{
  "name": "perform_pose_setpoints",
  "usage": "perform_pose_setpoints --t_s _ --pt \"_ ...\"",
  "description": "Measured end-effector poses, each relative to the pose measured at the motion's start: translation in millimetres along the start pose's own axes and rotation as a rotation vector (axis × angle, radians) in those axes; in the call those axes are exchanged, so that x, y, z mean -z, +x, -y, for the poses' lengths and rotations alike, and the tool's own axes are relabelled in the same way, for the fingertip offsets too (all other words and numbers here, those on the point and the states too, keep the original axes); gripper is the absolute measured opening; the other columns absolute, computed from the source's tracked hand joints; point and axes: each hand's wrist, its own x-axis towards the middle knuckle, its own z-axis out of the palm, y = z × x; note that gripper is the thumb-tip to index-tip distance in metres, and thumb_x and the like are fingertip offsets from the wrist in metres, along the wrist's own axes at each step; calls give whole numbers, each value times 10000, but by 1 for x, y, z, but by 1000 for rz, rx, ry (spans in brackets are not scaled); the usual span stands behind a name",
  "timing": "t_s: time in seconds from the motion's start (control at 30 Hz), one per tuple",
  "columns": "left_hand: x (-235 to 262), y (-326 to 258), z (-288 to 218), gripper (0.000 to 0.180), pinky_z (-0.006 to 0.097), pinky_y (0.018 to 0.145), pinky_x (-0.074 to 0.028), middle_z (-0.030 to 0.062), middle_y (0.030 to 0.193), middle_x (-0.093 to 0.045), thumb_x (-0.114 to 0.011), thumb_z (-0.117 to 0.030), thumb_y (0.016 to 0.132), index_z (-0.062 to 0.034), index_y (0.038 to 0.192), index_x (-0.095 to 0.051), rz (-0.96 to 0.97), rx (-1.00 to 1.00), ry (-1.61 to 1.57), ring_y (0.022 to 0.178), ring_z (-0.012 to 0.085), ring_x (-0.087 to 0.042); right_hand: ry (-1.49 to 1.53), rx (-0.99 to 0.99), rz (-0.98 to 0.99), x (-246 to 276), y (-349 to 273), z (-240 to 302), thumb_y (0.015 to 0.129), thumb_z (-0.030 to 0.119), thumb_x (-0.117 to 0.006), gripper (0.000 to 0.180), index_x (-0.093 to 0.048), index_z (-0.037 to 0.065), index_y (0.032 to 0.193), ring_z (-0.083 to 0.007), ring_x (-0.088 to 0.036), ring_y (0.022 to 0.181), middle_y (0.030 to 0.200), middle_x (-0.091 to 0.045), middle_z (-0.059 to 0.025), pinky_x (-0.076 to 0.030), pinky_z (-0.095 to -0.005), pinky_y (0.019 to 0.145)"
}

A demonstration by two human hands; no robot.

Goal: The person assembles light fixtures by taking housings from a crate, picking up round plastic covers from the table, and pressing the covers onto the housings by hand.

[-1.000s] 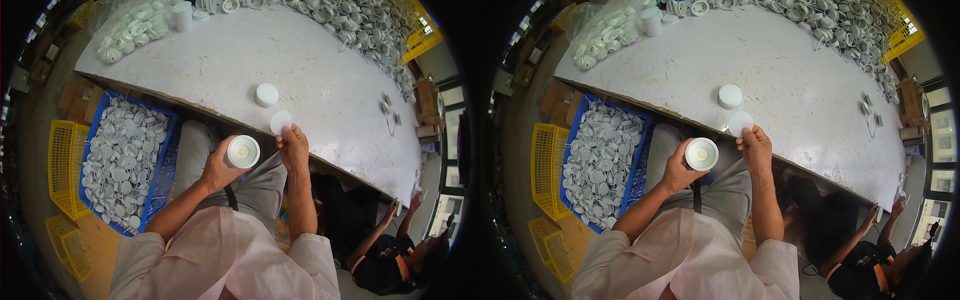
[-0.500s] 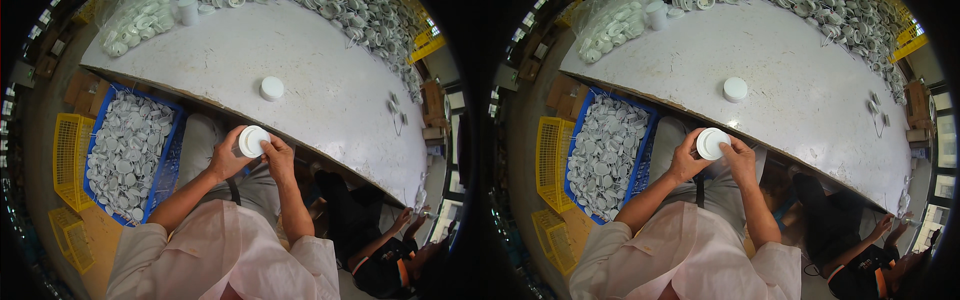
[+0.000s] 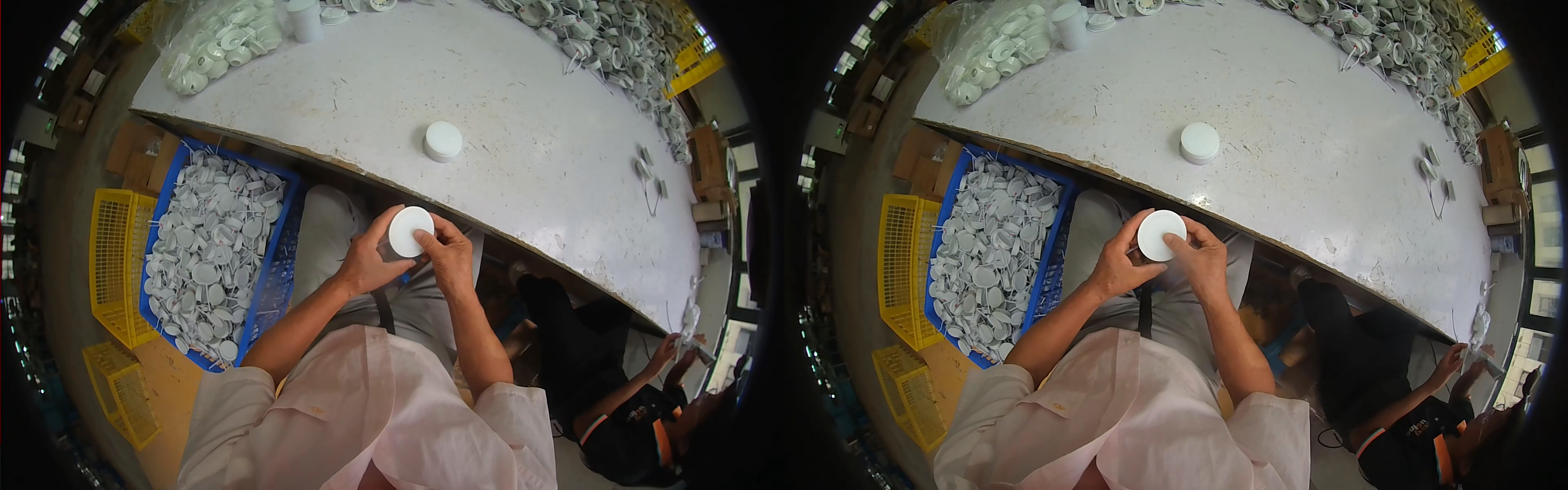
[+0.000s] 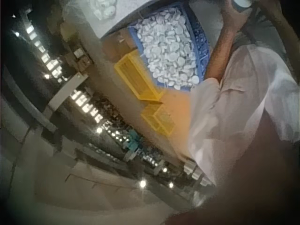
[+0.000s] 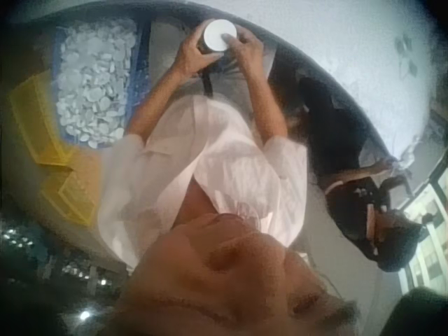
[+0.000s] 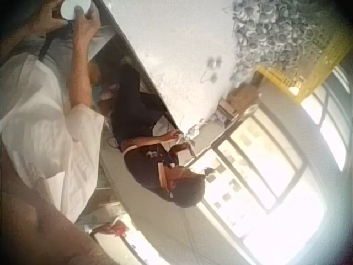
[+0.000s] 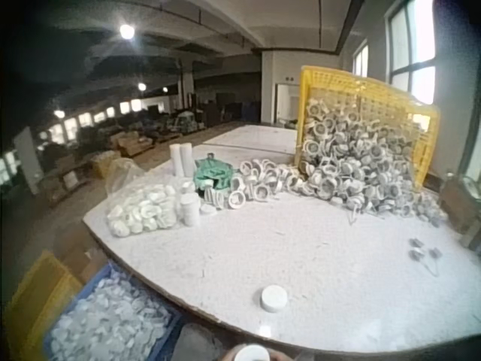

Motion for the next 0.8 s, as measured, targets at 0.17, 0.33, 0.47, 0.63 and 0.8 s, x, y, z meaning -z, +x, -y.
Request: perform_pose_setpoints --t_s 0.17,0.33,0.47,0.63,0.8 --pt "0 -1 1 651 309 892 -485 133 1178 -561 -703 -126 785 -14 1337 -376 -25 -31 -120 1078 193 -571 -5 6 4 -3 -2 -1 775 36 -725 341 -636 0 1103 -76 -581 820 930 -656 -28 -488 -216 737" --pt "-7 2 11 453 295 852 -483 128 1098 -589 -600 -119 870 -1 1269 -421 -99 21 -157 1014 172 -581 11 4 -4 -6 -3 -7 772 39 -732 293 -607 4 1035 -63 -570 775 872 -640 -17 -480 -200 689" --pt "-7 1 16 393 290 837 -480 115 1076 -588 -565 -77 879 -7 1247 -445 -92 7 -204 984 163 -582 68 8 19 -4 -2 -11 789 38 -721 234 -495 76 833 -31 -517 647 755 -578 6 -431 -174 558" --pt "-7 -1 22 362 285 830 -477 100 1058 -592 -560 -64 874 -20 1224 -477 -109 -2 -152 961 156 -581 62 -41 63 -5 -1 -17 805 41 -709 295 -427 112 754 -28 -494 578 711 -565 0 -412 -177 501" --pt "-4 -4 28 357 282 830 -475 103 1071 -585 -561 -79 879 -22 1222 -481 -91 21 -140 963 155 -577 74 -65 104 -6 1 -21 815 59 -707 287 -430 112 757 -30 -493 571 709 -570 -7 -416 -178 498"
